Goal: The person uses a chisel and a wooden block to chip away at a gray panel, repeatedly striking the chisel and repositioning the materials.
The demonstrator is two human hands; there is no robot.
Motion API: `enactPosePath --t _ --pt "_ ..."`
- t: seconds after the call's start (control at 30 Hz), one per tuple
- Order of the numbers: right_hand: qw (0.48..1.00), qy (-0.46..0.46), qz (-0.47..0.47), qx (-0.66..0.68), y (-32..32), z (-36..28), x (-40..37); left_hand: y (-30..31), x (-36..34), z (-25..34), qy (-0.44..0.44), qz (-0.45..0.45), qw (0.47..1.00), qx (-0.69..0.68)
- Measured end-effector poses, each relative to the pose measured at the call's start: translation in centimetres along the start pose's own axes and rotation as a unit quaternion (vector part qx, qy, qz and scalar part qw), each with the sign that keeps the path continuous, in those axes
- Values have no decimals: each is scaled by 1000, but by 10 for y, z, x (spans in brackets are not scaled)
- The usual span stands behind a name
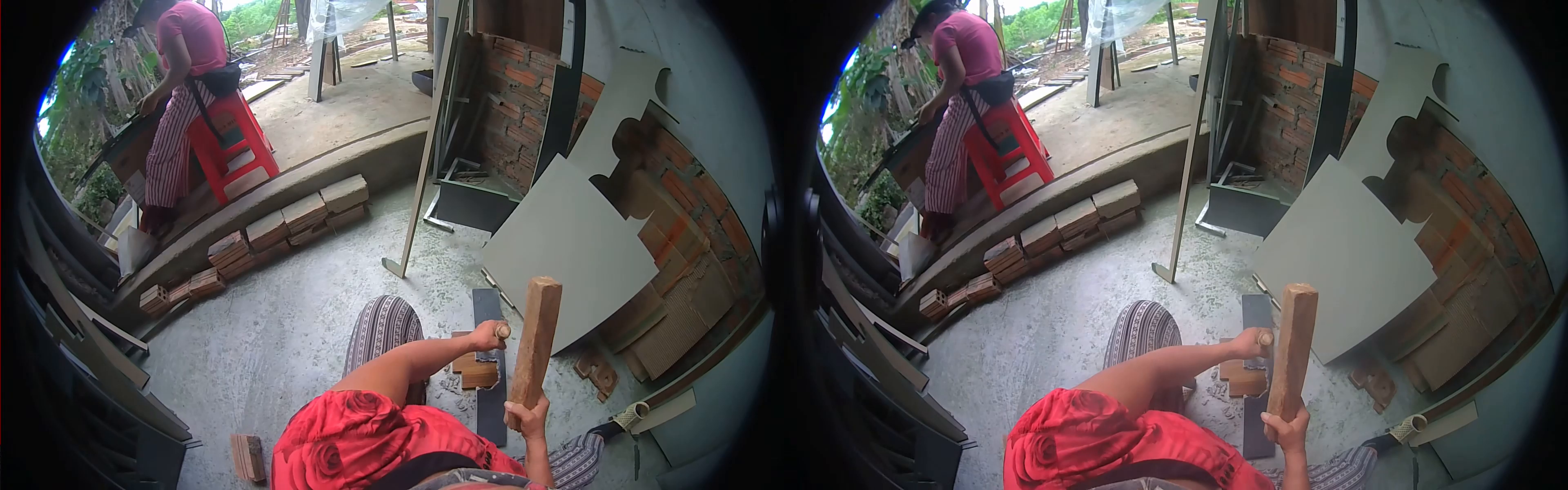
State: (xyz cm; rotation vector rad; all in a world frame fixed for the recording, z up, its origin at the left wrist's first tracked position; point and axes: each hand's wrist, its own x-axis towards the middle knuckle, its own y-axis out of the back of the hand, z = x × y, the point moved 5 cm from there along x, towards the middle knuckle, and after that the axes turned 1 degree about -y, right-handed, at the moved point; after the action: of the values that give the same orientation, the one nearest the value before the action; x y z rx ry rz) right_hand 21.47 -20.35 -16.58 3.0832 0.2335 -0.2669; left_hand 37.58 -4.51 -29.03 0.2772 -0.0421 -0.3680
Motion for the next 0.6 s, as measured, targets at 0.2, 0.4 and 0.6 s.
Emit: enactPosePath --t 0.2,0.4,0.6 --pt "998 20 13 61 5 -2 -2 3 3 1 6 9 1000 26" --pt "998 27 14 60 -14 -20 -4 -2 0 5 -34 26 998 38" --pt "998 26 0 59 -15 -19 -6 1 -3 8 -16 8 999 39"
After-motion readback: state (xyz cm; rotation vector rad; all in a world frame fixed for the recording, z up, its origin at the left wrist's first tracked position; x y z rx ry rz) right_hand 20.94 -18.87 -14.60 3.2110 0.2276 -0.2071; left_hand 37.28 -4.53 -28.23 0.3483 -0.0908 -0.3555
